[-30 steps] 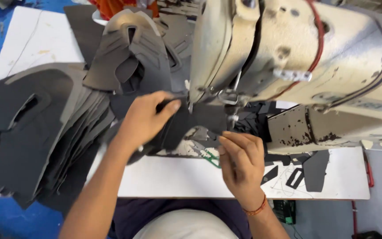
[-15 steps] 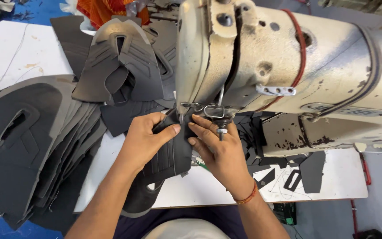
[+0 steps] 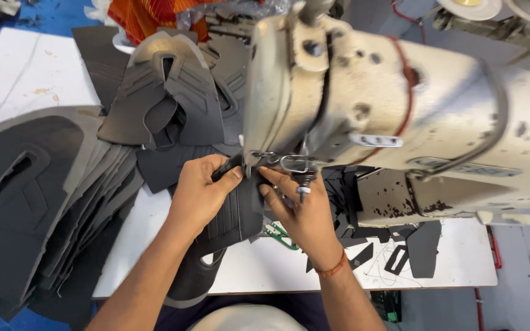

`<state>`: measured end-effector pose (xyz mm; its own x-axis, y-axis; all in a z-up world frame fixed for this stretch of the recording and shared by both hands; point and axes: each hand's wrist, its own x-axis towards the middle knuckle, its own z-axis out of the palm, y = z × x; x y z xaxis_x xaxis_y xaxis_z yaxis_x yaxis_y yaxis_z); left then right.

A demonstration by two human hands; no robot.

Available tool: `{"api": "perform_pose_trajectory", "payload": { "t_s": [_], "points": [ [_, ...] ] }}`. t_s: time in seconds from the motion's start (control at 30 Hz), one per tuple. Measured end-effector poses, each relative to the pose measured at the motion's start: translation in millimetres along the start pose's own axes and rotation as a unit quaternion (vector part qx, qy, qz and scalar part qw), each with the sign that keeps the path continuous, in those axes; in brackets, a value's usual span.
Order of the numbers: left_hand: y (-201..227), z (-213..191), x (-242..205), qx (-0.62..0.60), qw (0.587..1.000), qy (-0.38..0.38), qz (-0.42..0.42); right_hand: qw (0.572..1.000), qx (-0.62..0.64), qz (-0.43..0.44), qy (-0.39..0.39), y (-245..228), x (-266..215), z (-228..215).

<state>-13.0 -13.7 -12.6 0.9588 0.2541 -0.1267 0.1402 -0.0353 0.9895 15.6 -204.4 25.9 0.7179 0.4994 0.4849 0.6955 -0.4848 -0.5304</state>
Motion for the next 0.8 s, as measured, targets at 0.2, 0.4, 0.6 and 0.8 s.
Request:
{"api": "perform_pose_trajectory", "payload": {
  "t_s": [0.2,0.4,0.6,0.8],
  "points": [
    [-1,-10,3,0.039,0.998,-0.025,0.042,1.0,-0.011,0.0,-0.028,-6,-3,-3],
    [12,-17,-8,0.01,0.995,-0.056,-0.087,0.979,0.137,0.132,0.078,-7,-56,23],
    [4,-15,-2,-0.047,0.996,-0.056,-0.046,0.841,0.465,0.278,0.014,9,-60,31],
    [9,-13,11,-0.038,0.998,-0.052,-0.024,0.847,0.457,0.27,-0.018,23,-51,33]
  ]
}}
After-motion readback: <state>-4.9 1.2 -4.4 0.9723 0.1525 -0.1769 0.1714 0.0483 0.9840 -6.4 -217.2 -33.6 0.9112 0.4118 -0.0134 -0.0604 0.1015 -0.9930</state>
